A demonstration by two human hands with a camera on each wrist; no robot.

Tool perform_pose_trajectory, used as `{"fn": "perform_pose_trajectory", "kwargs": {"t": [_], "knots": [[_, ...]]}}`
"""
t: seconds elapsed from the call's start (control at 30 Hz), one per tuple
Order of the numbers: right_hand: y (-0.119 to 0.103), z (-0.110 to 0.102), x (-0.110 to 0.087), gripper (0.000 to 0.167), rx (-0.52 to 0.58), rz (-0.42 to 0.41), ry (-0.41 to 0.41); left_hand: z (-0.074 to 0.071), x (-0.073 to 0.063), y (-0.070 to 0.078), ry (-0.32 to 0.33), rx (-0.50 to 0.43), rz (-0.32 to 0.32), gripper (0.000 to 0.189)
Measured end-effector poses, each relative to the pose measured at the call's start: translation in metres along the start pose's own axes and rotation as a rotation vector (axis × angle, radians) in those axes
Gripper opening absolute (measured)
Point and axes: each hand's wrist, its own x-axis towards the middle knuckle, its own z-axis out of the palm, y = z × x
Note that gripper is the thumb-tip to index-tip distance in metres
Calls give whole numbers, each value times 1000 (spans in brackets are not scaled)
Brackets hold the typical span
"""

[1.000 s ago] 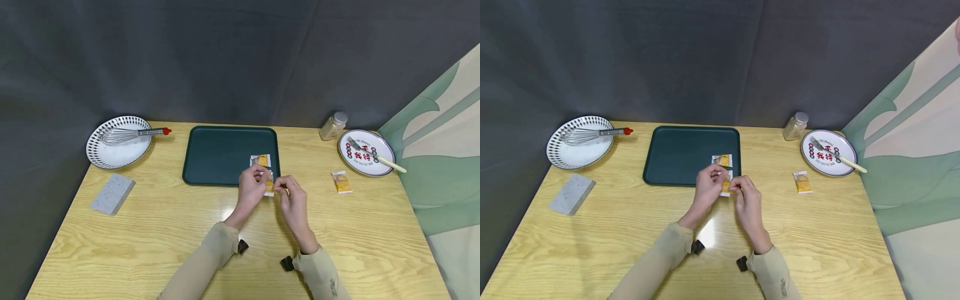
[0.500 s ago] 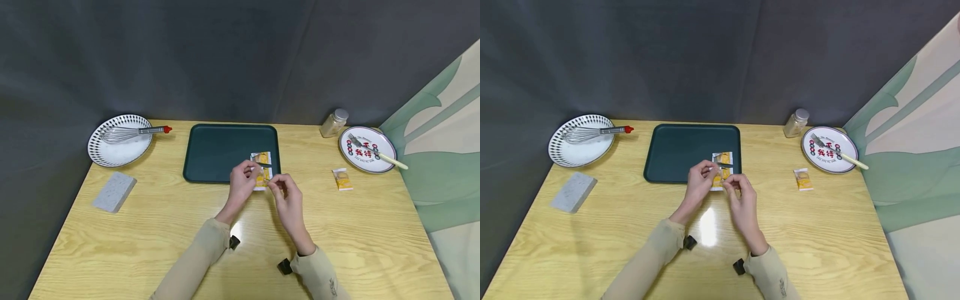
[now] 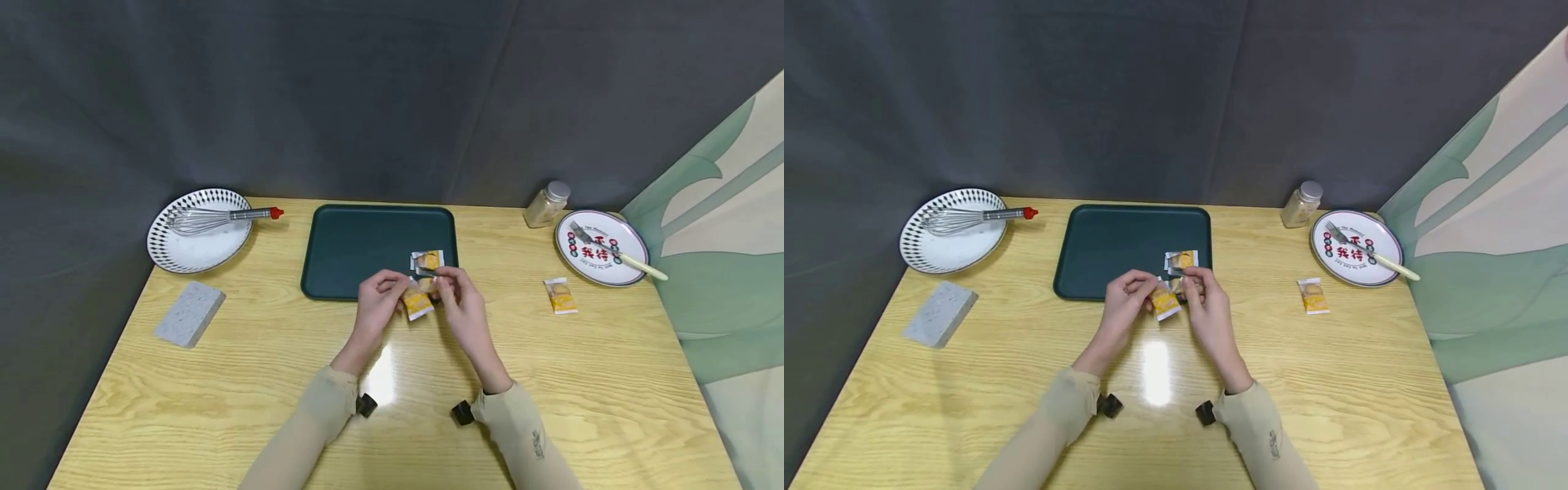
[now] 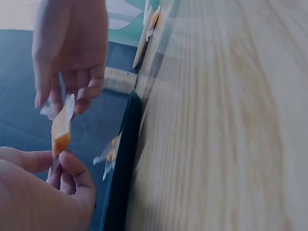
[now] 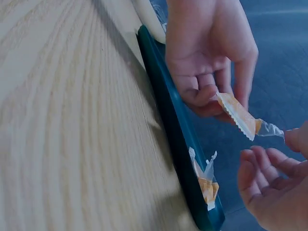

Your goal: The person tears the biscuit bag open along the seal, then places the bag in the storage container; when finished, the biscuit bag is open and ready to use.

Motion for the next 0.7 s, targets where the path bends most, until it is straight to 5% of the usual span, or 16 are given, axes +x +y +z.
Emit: {"fn": "perform_pose_trajectory", "kwargs": {"t": [0.17,0.37,0.7], "knots": [[0,6,-1,24,-13,49,-50,-18,4,-1,20,-107,-49,12],[-4,23,8,21,-37,48,-80,-38,7,3,17,-110,-71,14],[-5,50,35,13,-235,6,-31,-65,28,9,-12,139,-27,12]]}}
